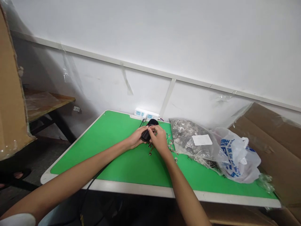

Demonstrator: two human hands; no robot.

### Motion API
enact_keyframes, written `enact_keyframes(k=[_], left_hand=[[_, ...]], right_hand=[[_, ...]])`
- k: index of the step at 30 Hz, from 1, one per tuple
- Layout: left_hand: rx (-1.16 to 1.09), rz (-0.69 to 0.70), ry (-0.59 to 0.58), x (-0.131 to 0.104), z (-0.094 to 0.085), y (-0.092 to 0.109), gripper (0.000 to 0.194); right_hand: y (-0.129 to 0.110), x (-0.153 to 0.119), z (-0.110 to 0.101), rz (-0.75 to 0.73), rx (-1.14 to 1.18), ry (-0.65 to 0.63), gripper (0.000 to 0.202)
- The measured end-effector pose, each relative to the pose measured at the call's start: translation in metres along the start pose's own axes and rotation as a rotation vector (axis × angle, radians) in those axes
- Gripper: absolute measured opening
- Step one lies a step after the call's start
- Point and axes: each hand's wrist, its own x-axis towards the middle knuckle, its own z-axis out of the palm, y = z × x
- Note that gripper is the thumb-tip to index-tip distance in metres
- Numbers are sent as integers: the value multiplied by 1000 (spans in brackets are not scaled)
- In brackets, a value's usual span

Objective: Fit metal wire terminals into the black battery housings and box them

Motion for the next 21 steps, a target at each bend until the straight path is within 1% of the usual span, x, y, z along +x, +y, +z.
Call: enact_keyframes(k=[3, 6, 8, 10, 12, 13, 14, 15, 17, 19, 21], left_hand=[[0, 11, 23, -1, 3, 3, 26], [29, 55, 98, -2, 6, 6, 29], [57, 119, 163, -2, 9, 8, 32], [90, 172, 215, -1, 11, 11, 32], [138, 196, 237, 1, 12, 13, 30], [167, 203, 239, 3, 12, 14, 30], [197, 212, 240, 4, 13, 14, 29], [221, 225, 248, 6, 12, 14, 28], [251, 251, 220, 10, 12, 14, 27], [255, 220, 166, 13, 10, 15, 26], [300, 156, 115, 16, 6, 20, 24]], right_hand=[[-5, -3, -4, -76, -47, 84, 25], [-5, -5, -5, -93, -68, 207, 38], [-2, -4, -1, -28, -29, 256, 49], [1, 0, 5, 99, 63, 278, 62], [3, 5, 11, 240, 207, 229, 70], [3, 8, 13, 286, 282, 190, 70], [3, 10, 15, 297, 336, 143, 68], [2, 12, 16, 276, 355, 106, 67], [0, 14, 15, 201, 348, 48, 66], [-2, 16, 12, 178, 321, 40, 70], [-3, 19, 10, 179, 281, 15, 72]])
